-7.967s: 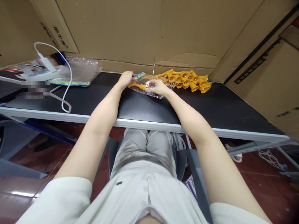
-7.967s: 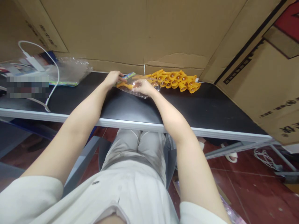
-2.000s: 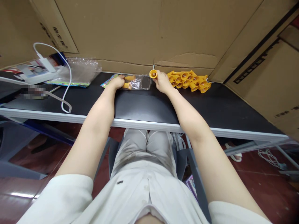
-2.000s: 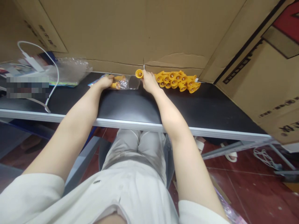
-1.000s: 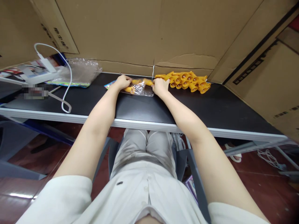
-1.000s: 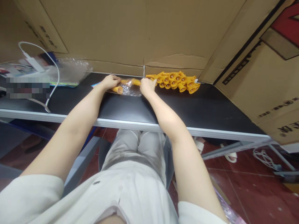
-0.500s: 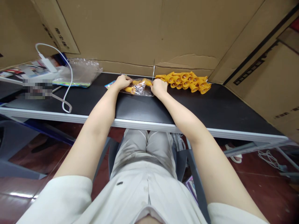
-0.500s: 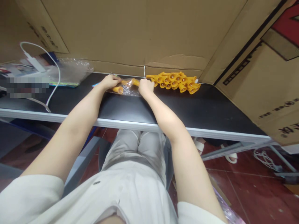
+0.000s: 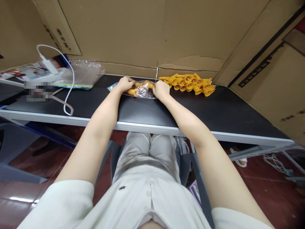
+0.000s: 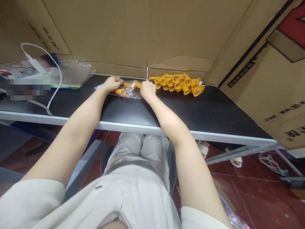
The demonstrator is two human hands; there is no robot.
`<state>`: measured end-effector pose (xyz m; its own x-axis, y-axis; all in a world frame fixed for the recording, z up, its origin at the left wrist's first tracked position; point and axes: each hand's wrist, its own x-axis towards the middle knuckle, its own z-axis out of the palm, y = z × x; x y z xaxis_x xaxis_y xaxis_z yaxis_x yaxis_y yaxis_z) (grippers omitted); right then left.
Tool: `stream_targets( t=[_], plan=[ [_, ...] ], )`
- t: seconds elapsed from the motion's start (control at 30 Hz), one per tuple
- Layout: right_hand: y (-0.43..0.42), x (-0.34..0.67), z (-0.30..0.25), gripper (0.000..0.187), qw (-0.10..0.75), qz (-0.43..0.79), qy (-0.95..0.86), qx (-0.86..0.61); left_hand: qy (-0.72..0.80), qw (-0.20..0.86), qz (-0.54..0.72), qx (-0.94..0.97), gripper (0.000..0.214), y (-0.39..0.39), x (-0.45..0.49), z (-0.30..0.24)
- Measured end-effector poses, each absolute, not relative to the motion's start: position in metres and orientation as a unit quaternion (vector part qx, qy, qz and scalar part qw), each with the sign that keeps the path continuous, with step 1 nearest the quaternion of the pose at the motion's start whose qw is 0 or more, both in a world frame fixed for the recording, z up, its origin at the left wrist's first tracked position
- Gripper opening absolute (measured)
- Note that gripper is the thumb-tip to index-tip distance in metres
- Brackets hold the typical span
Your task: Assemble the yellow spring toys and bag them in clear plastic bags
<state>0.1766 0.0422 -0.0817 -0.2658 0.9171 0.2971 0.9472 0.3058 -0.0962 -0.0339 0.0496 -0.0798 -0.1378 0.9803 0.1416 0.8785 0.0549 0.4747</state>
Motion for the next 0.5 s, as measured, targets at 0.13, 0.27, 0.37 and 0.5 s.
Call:
stream_targets(
  t=[0.13,0.27,0.37,0.5],
  plan=[
    [0.048,0.177,-0.087,0.043,0.172,-0.023,-0.804,-0.570,0.746,0.083,0.273,0.602,0.062,0.054,-0.034,-0.081],
    [0.054,0.179,-0.091,0.047,0.194,0.009,-0.815,-0.546,0.772,0.078,0.270,0.570,0.062,0.058,-0.037,-0.083],
    [0.052,0.179,-0.086,0.048,0.184,-0.017,-0.799,-0.572,0.784,0.073,0.261,0.558,0.060,0.063,-0.042,-0.088],
    [0.044,0.179,-0.080,0.047,0.127,-0.022,-0.777,-0.616,0.777,0.079,0.279,0.559,0.058,0.073,-0.050,-0.097]
  ],
)
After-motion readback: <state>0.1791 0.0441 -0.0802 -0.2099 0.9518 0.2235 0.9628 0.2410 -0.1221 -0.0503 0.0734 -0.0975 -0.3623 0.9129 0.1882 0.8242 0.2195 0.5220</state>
